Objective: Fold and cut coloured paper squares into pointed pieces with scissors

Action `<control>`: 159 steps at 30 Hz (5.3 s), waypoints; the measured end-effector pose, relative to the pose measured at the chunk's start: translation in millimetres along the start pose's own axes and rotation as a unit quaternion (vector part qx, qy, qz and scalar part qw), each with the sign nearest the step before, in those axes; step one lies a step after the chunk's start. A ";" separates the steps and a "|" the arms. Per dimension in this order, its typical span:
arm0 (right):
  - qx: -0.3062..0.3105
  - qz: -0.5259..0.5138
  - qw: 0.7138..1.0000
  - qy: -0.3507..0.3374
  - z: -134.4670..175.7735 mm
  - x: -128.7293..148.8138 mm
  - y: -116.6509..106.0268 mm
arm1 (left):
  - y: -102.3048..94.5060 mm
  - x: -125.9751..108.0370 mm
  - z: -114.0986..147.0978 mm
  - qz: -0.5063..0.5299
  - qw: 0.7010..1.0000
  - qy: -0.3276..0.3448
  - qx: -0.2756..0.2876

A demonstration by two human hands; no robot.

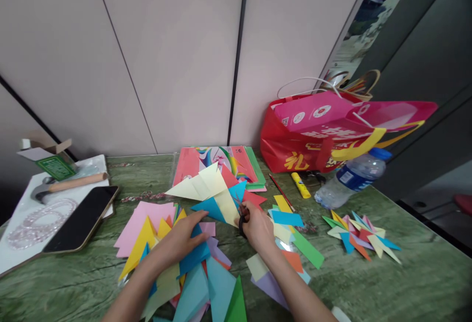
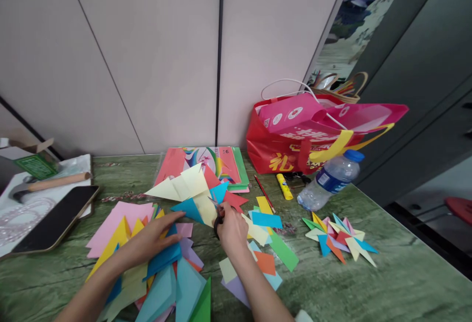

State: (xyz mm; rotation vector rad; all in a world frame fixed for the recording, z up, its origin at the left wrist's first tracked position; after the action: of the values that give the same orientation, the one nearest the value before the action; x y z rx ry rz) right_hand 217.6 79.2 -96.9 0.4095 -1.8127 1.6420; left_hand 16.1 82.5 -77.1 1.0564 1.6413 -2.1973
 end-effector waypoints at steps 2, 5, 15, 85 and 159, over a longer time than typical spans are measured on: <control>0.003 -0.004 1.000 0.004 0.9 0.8 1.2 | 3.5 0.9 0.0 -0.001 1.000 -0.001 0.012; -0.008 -0.025 1.000 0.006 1.0 1.7 0.3 | 8.6 2.5 -0.7 0.002 1.000 -0.003 0.028; -0.150 -0.251 0.956 -0.009 -0.4 -4.7 -25.8 | 13.1 4.7 -2.1 0.059 0.998 -0.005 0.014; 0.412 -0.531 0.740 -0.032 75.3 75.0 15.0 | -53.4 -43.1 31.8 0.326 0.939 -0.082 -0.081; 0.378 -0.487 0.785 -0.053 72.6 67.7 20.9 | -50.0 -46.9 33.7 0.267 0.960 -0.074 -0.039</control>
State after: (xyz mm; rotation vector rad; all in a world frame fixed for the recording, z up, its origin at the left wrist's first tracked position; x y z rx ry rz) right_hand 136.1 25.4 -69.5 1.5123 -0.6074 1.4415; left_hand 8.6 58.7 -4.9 1.1214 1.1899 -1.7917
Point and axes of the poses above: each hand's wrist, its own z-axis away from the middle knuckle, its own y-axis out of the palm, x = y × z, the point moved 6 cm from there along -z, towards the middle knuckle, and after that the axes turned 1 degree about -y, right-handed, at the moved point
